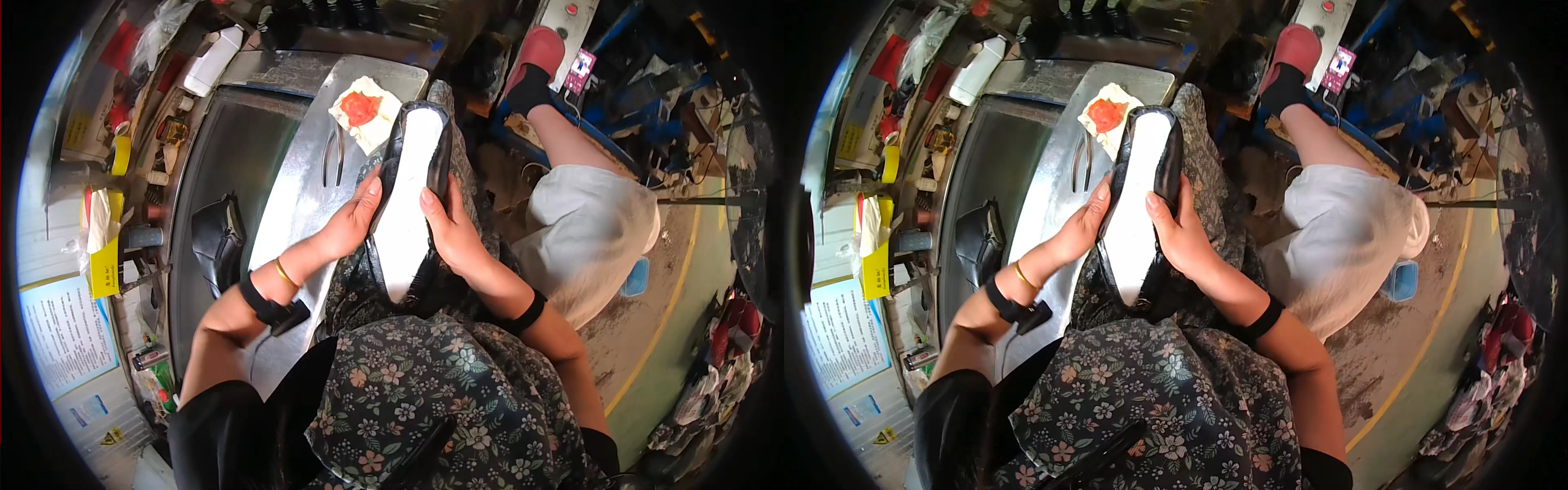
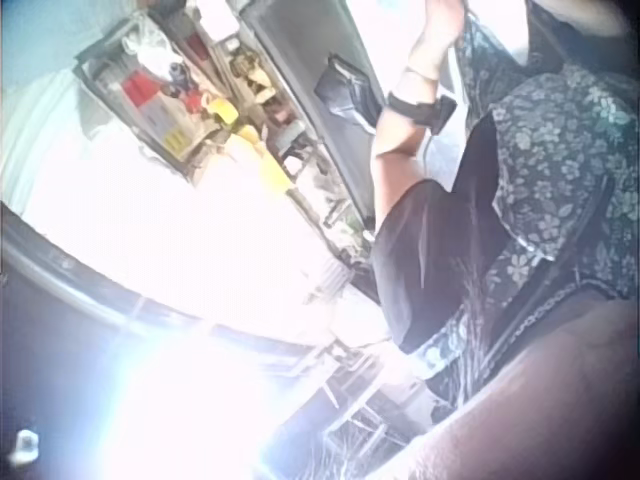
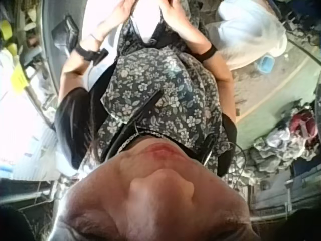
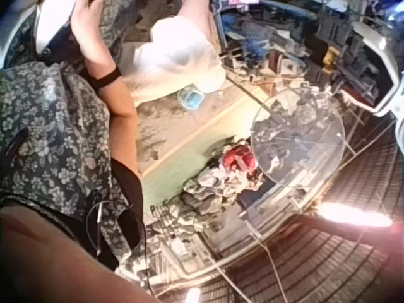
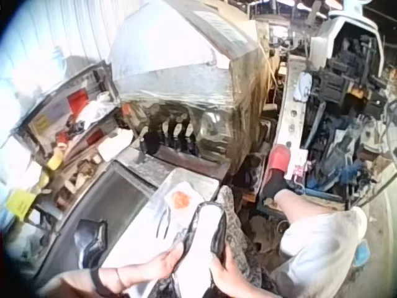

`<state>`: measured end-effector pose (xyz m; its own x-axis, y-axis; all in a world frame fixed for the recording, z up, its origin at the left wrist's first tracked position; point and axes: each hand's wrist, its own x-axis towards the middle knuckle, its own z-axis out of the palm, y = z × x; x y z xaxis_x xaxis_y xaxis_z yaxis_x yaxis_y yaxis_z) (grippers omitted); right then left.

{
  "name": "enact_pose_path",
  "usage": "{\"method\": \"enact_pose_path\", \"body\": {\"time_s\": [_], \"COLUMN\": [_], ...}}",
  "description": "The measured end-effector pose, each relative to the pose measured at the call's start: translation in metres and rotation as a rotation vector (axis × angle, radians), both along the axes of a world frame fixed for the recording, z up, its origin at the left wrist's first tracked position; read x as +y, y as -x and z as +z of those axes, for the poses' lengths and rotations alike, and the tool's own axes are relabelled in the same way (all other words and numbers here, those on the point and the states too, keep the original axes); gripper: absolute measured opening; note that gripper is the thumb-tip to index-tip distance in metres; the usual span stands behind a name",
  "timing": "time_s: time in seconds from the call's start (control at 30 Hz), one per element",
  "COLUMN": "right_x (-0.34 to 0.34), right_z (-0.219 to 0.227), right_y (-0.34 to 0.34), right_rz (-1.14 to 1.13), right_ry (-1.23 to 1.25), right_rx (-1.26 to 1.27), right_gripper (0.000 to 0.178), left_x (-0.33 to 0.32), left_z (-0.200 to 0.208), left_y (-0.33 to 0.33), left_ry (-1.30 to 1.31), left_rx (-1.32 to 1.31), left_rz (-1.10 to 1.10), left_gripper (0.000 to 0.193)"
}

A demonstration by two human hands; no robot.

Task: Manually assemble and inspect shoe components on a production line, including applying glue and pressing layers together.

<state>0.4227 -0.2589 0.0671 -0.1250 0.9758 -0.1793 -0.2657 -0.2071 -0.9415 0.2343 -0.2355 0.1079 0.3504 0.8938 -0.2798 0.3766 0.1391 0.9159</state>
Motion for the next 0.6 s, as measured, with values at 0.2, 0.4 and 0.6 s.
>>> {"method": "enact_pose_path", "body": {"time_s": [0.2,0.4,0.6], "right_x": [-0.001,-0.003,-0.008], "right_z": [0.014,0.016,0.007], "right_y": [-0.003,-0.009,-0.009], "right_rz": [0.05,0.128,0.168], "right_ry": [-0.037,-0.021,-0.058], "right_rx": [-0.108,-0.107,-0.088], "right_gripper": [0.07,0.07,0.071], "left_x": [-0.03,-0.053,-0.064], "left_z": [0.031,0.016,0.024], "left_y": [-0.013,-0.008,0.002], "left_ry": [-0.143,-0.324,-0.318], "left_rx": [0.248,0.344,0.307], "left_rz": [0.168,0.191,0.057], "left_gripper": [0.061,0.049,0.055]}}
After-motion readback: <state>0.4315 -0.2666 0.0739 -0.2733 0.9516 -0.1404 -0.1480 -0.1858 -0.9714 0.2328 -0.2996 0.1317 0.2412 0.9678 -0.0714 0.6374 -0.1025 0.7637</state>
